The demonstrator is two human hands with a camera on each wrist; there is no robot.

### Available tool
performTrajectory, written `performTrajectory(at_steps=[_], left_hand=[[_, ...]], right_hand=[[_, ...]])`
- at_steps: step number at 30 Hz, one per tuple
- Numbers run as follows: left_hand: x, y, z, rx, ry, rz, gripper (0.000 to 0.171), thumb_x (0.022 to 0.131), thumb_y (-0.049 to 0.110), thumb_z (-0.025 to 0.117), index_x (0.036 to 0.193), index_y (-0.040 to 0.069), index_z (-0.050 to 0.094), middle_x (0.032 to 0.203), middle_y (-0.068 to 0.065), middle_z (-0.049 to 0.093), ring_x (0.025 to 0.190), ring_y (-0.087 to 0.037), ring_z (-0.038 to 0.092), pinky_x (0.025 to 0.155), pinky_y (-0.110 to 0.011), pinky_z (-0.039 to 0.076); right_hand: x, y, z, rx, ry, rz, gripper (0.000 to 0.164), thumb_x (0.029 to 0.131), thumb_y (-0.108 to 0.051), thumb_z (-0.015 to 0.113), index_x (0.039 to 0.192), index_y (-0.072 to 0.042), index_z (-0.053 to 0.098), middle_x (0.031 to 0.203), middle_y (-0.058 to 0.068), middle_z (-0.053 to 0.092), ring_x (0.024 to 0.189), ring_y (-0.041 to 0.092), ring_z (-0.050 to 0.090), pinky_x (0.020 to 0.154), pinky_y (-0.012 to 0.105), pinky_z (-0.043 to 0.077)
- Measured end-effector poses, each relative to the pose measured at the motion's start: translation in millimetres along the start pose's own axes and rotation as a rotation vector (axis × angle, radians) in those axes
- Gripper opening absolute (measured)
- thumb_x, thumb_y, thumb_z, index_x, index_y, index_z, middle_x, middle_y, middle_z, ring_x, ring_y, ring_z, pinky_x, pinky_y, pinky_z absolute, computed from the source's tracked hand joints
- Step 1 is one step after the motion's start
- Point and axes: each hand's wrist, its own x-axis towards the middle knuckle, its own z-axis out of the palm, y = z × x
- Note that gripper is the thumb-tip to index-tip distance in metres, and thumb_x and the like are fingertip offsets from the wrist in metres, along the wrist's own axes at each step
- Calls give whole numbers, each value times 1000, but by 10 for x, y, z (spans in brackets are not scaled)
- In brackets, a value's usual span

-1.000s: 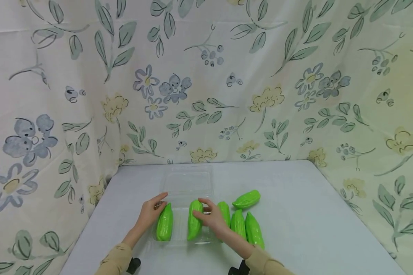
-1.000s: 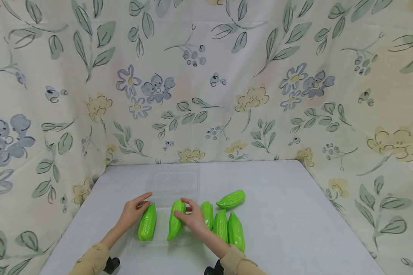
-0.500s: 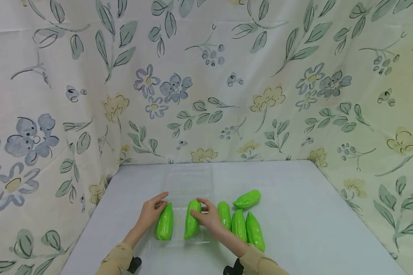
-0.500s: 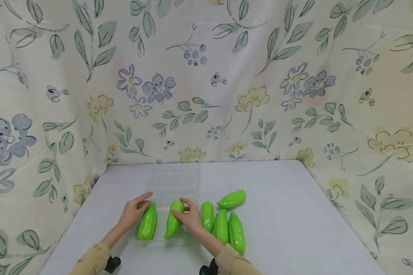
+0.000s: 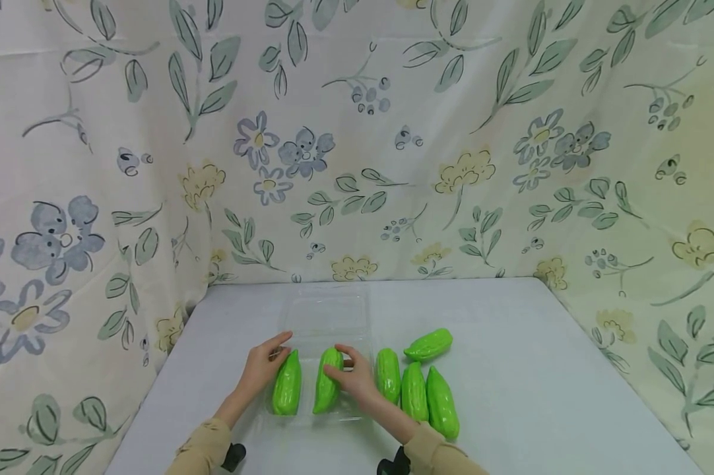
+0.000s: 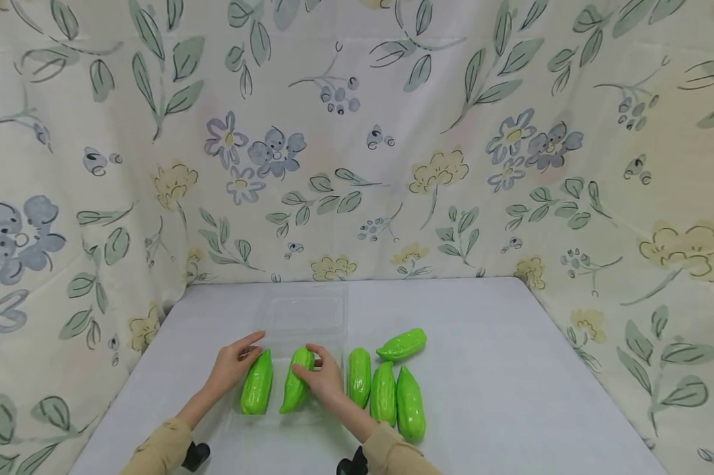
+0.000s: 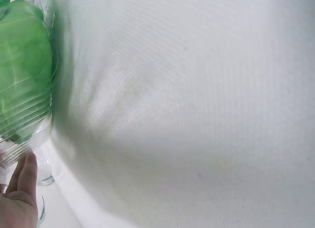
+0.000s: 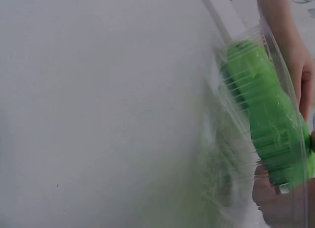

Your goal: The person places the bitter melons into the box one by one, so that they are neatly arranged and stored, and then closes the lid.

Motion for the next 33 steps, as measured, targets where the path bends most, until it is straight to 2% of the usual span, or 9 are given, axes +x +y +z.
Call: performTrajectory(at_steps=[8, 18, 25, 33], left_hand=[[9, 15, 0, 9, 6, 7, 37, 89, 4, 64, 126, 1, 60, 129, -17, 60, 94, -27, 70, 81, -33, 59], [20, 3, 5, 6, -8, -19, 38, 89, 5, 63, 127, 3, 59, 130, -15, 59, 97, -26, 69, 84, -34, 58], [15, -5, 5, 17, -8, -28, 38, 90, 6, 63, 128, 5, 59, 132, -14, 58, 98, -26, 68, 84, -35, 58], [10, 7, 6, 20, -15, -32, 38, 90, 6, 63, 128, 5, 59, 133, -14, 57, 98, -26, 69, 85, -35, 58]], right_hand=[[6, 54, 34, -86, 9, -32, 55, 83, -19, 73, 131, -3, 52, 110, 20, 61, 91, 22, 61, 68, 29, 55], [11, 39, 91, -62, -16, -17, 55, 84, -21, 72, 132, -4, 51, 112, 19, 59, 94, 22, 59, 69, 30, 55], [31, 46, 151, -83, -29, 2, 55, 85, -21, 71, 133, -5, 51, 111, 17, 60, 92, 20, 60, 70, 31, 56], [70, 89, 222, -108, -23, -1, 56, 84, -22, 73, 133, -6, 52, 114, 18, 60, 96, 24, 60, 72, 34, 58]])
